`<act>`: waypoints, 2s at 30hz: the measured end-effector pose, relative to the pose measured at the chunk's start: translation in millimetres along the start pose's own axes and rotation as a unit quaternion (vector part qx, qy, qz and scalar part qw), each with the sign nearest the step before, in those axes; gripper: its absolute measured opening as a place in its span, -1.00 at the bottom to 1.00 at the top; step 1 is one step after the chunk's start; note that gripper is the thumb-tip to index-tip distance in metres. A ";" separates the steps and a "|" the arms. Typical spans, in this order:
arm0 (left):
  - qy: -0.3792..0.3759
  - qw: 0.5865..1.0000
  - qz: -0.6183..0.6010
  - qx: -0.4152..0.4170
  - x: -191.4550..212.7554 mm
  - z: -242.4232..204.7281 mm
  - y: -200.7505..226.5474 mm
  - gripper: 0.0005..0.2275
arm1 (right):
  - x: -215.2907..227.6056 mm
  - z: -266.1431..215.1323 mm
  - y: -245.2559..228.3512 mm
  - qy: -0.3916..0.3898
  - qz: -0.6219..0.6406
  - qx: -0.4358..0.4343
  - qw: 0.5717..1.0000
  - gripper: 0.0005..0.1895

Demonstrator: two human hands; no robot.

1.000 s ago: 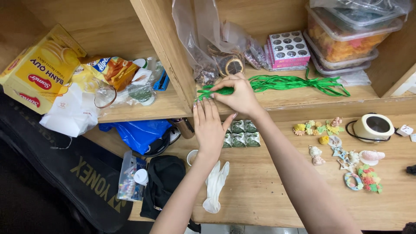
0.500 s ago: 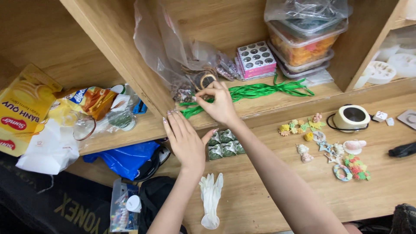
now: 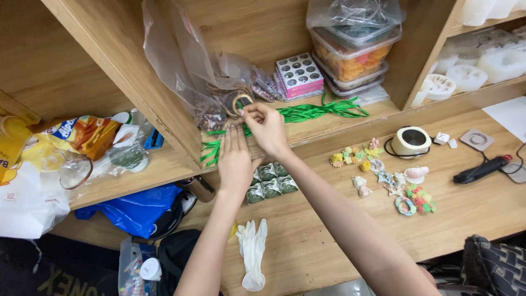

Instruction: Wrapping small packaged items with green decorative ribbons.

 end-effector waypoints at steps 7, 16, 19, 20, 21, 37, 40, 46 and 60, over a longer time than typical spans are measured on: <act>0.020 0.998 -0.057 0.010 -0.3 1.1 -0.6 -0.07 | 155.5 -11.9 2.2 -0.027 0.147 -0.052 0.987 -0.82; 0.014 1.000 -0.027 0.009 -1.8 0.6 1.3 -0.10 | 426.6 -108.7 -72.0 0.074 0.132 -0.157 0.976 -0.86; 0.005 1.000 -0.006 0.002 -1.3 0.9 1.1 -0.11 | 476.3 -134.3 -48.0 0.029 -0.008 -0.160 0.987 -0.86; 0.005 1.000 -0.010 0.004 -1.6 1.5 1.0 -0.11 | 500.6 -141.8 -24.1 0.014 -0.053 -0.158 0.986 -0.85; 0.003 1.000 -0.013 0.007 -1.4 0.1 0.0 -0.12 | 525.9 -151.8 -2.9 -0.003 -0.098 -0.159 0.982 -0.85; 0.098 0.987 -0.066 -0.111 29.3 -40.2 47.0 -0.13 | 317.2 -277.0 168.7 -0.421 -0.380 -0.217 0.794 -0.80; 0.099 0.963 -0.087 -0.233 -25.8 -111.7 72.3 -0.38 | 325.2 -293.7 203.5 -0.357 -0.295 -0.246 0.852 -0.81; -0.238 0.933 -0.222 -0.152 -187.6 -245.1 84.3 -0.58 | 328.9 -291.6 199.1 -0.295 -0.187 -0.135 0.927 -0.84; -0.130 0.990 -0.037 -0.050 -398.3 -136.1 -16.0 -0.43 | 368.0 -311.7 197.4 -0.111 -0.123 -0.404 0.900 -0.75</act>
Point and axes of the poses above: each hand's wrist, its own z-axis towards the middle knuckle, its own x-axis out of the back of the hand, y = z × x, the point moved 7 cm from there along z, towards the middle knuckle, and after that the axes turned 9 degrees about -z, right-handed, at the moved point
